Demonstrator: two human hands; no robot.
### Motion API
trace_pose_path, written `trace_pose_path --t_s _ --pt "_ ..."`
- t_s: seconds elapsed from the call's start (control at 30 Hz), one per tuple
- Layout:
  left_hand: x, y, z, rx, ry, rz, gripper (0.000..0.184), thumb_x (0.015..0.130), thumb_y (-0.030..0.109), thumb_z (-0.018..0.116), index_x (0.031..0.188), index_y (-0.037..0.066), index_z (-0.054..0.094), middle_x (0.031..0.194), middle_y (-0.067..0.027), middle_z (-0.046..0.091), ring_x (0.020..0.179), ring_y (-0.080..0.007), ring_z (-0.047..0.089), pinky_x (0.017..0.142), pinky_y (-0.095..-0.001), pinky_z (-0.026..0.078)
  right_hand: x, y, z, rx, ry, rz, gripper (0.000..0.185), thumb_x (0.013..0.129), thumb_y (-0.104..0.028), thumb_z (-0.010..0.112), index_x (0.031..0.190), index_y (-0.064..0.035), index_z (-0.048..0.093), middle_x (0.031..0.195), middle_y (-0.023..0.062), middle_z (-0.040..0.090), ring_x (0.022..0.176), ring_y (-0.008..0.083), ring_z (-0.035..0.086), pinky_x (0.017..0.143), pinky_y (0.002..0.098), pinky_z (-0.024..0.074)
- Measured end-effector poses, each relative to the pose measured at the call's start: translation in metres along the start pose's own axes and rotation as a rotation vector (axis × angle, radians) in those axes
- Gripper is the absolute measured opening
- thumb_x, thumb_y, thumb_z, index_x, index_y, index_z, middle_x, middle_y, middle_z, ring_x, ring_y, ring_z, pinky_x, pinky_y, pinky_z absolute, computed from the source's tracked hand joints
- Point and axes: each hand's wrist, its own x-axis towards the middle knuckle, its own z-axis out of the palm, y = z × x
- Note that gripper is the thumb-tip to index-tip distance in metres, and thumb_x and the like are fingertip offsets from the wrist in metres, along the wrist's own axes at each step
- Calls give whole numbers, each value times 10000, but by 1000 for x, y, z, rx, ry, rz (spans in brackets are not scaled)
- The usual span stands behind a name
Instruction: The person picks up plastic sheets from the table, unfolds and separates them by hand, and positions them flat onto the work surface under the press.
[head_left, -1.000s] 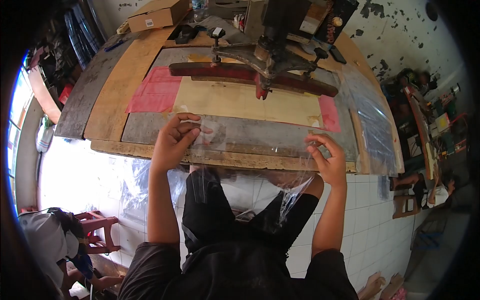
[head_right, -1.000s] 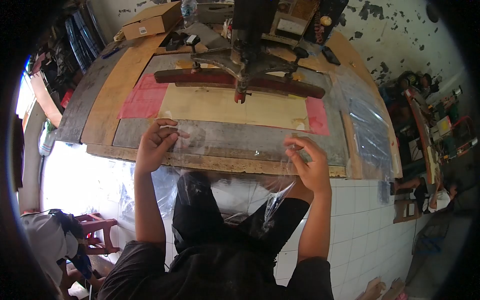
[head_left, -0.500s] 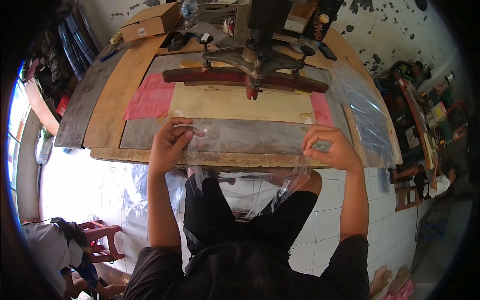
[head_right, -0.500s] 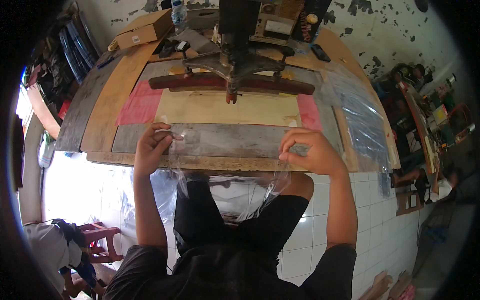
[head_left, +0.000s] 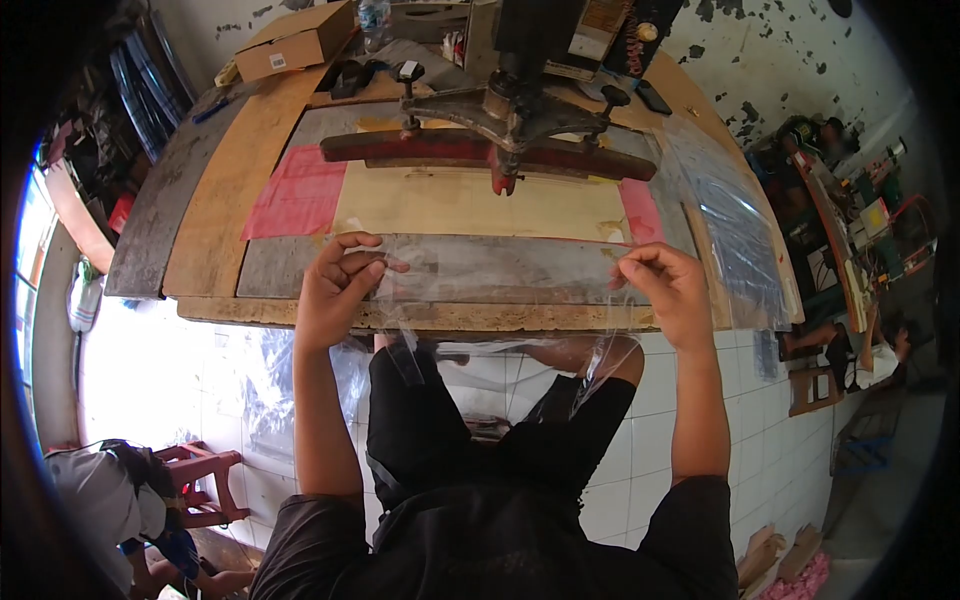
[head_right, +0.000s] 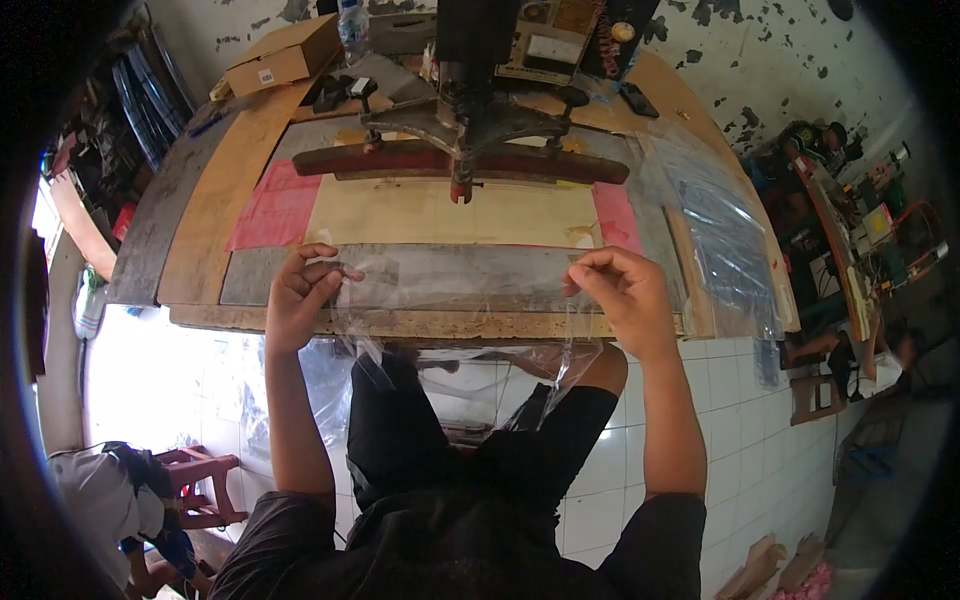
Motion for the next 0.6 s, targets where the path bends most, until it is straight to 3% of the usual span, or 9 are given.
trace_pose_path --t_s 0.53,0.6 --pt "0 -2 -1 3 -19 -4 294 1061 18 628 1339 -3 534 1069 -148 811 844 -57 638 762 -216 479 3 -8 0 -112 29 -8 183 997 -34 740 1153 62 750 925 94 778 836 148 740 810 291 590" --pt "-2 1 -2 -24 -31 -24 298 1065 10 625 1349 -17 539 1092 -155 808 900 -81 675 812 -233 514 3 0 0 -146 29 20 184 997 -36 741 1155 58 743 925 96 779 838 148 739 814 293 586"
